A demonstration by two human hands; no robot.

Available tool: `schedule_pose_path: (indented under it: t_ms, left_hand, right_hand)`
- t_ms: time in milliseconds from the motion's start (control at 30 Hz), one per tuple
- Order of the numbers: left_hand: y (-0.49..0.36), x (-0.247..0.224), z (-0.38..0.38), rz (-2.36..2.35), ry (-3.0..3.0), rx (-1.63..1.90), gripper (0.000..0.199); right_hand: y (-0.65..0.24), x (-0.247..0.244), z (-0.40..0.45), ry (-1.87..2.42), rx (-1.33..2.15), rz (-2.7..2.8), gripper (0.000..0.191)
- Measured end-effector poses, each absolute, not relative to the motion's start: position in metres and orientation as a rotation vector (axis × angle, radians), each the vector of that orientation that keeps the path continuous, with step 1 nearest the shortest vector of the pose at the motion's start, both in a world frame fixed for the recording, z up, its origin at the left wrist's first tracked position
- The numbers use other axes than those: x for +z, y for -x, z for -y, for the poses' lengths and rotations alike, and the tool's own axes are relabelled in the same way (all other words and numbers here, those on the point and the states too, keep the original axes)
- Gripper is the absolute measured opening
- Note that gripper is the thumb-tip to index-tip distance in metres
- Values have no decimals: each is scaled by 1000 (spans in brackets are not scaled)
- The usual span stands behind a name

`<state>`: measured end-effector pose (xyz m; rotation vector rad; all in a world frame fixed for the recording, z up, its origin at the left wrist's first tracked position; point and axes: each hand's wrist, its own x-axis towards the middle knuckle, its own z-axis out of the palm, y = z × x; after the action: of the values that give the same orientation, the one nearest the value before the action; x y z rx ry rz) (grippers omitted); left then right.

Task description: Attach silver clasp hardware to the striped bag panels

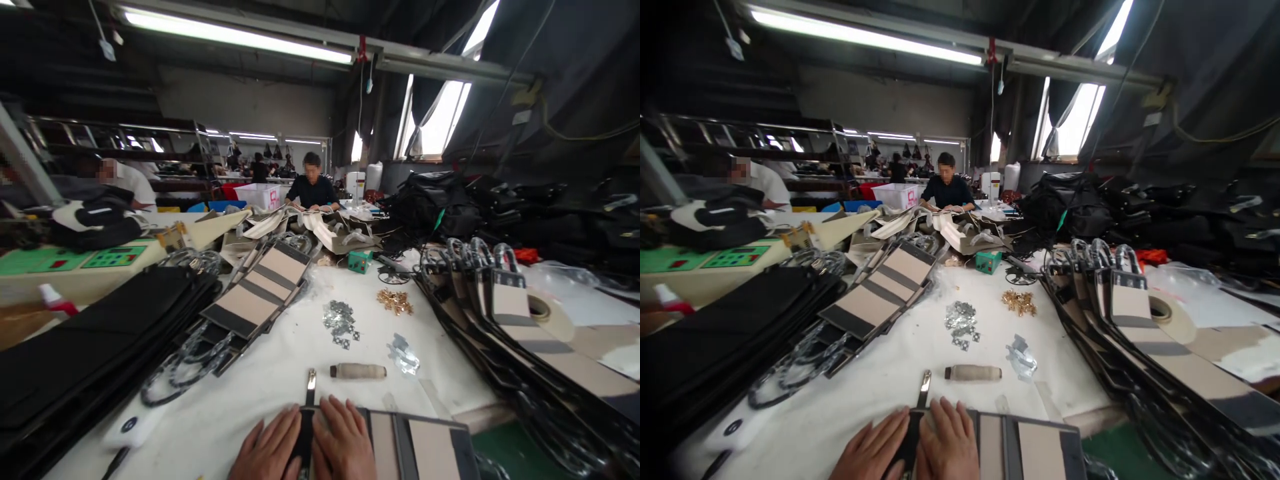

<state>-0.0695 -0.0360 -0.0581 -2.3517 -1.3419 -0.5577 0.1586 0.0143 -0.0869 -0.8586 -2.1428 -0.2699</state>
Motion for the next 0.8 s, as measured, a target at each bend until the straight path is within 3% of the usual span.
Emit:
schedule_pose_path:
  t_ms: [367,567,700,800]
  left_hand:
    - [34,-6,59,1865,2541,-314,57]
    - [39,-7,54,1875,2573,-392,51]
    - [44,-17,51,1853,2589,-450,50]
    - [45,-19,50,1870,2600,-510,51]
  right_hand:
    - [-157,-53,11,1014,18,2164,39]
    - [-165,-25,12,1052,178,2261,34]
    - [-212,-1,-18,1154,302,2105,28]
    - [-274,5,-63,1528,270,1993,28]
